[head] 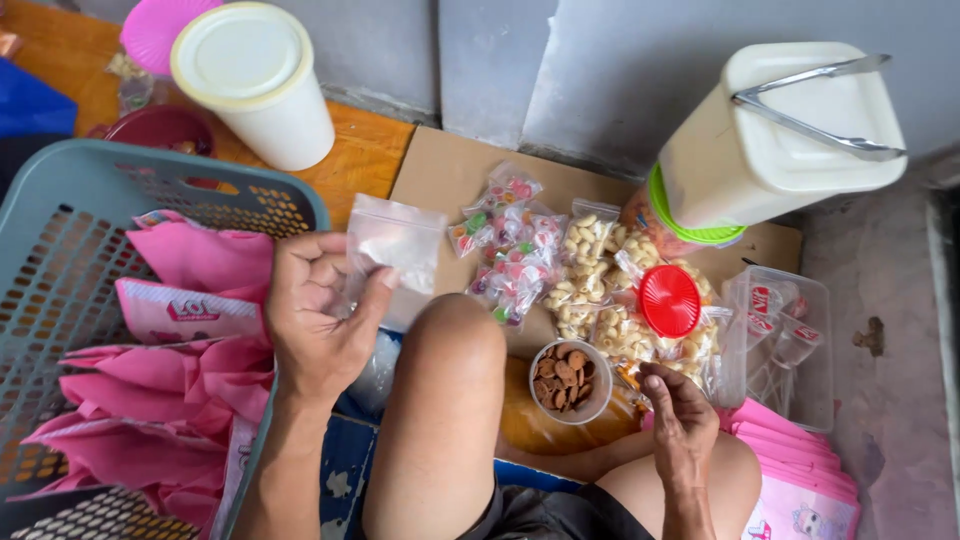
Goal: The person uses tongs to place snacks into plastic bags and then manually arranges the filled bags into a basket.
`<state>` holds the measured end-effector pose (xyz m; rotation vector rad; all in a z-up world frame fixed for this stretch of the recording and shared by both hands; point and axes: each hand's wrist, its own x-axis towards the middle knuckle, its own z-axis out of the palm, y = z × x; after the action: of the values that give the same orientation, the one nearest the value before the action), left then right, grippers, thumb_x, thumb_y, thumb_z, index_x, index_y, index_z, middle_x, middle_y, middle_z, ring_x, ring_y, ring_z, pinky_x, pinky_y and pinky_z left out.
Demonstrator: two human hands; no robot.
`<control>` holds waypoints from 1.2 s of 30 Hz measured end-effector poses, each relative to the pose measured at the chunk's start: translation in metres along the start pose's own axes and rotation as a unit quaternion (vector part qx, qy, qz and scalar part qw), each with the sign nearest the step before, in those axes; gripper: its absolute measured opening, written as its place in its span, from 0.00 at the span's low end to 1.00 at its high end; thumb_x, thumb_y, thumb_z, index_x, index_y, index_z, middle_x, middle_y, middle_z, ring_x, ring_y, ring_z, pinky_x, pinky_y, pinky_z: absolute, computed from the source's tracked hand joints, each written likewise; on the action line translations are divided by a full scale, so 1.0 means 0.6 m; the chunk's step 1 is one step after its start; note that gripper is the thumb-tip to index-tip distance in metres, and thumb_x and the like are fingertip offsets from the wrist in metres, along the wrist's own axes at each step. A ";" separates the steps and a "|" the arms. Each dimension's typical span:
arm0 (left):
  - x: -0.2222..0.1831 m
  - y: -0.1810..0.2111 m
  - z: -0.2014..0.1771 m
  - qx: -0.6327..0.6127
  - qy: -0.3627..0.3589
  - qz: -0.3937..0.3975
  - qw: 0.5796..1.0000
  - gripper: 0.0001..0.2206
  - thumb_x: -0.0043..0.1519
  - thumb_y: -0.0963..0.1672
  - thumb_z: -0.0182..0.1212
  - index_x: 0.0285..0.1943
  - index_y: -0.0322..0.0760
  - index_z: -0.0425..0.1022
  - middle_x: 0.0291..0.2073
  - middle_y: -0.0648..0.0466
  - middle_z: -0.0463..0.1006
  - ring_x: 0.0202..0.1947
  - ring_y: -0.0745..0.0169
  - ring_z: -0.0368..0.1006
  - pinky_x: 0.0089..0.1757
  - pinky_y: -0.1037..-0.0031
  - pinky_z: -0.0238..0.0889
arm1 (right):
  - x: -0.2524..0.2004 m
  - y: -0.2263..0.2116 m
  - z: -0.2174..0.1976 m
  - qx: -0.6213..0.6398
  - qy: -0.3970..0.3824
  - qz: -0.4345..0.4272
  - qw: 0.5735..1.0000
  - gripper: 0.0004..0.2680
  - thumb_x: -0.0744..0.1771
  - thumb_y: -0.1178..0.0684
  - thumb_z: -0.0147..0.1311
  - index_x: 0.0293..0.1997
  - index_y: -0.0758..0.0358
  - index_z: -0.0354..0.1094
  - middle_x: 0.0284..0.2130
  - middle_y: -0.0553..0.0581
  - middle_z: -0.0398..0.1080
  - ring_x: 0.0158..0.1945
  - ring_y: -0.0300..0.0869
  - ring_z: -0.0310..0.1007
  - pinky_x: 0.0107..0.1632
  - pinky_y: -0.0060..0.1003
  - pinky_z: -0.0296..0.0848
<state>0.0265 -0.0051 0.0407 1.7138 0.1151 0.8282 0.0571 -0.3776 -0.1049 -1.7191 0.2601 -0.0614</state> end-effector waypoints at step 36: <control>-0.071 -0.072 0.346 0.098 -0.473 -0.168 0.859 0.03 0.61 0.39 0.62 0.37 0.42 0.75 0.31 0.58 0.87 0.19 0.70 0.79 0.18 0.83 0.71 | 0.033 -0.062 0.047 0.174 -0.008 0.006 0.985 0.13 0.62 0.54 0.71 0.19 0.59 0.65 0.17 0.51 0.70 0.23 0.34 0.63 0.27 0.29 0.62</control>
<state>0.1290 -0.1804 -0.0337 2.0378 -0.1786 -0.3481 0.0870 -0.3490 -0.0750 -1.3705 0.2338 -0.0794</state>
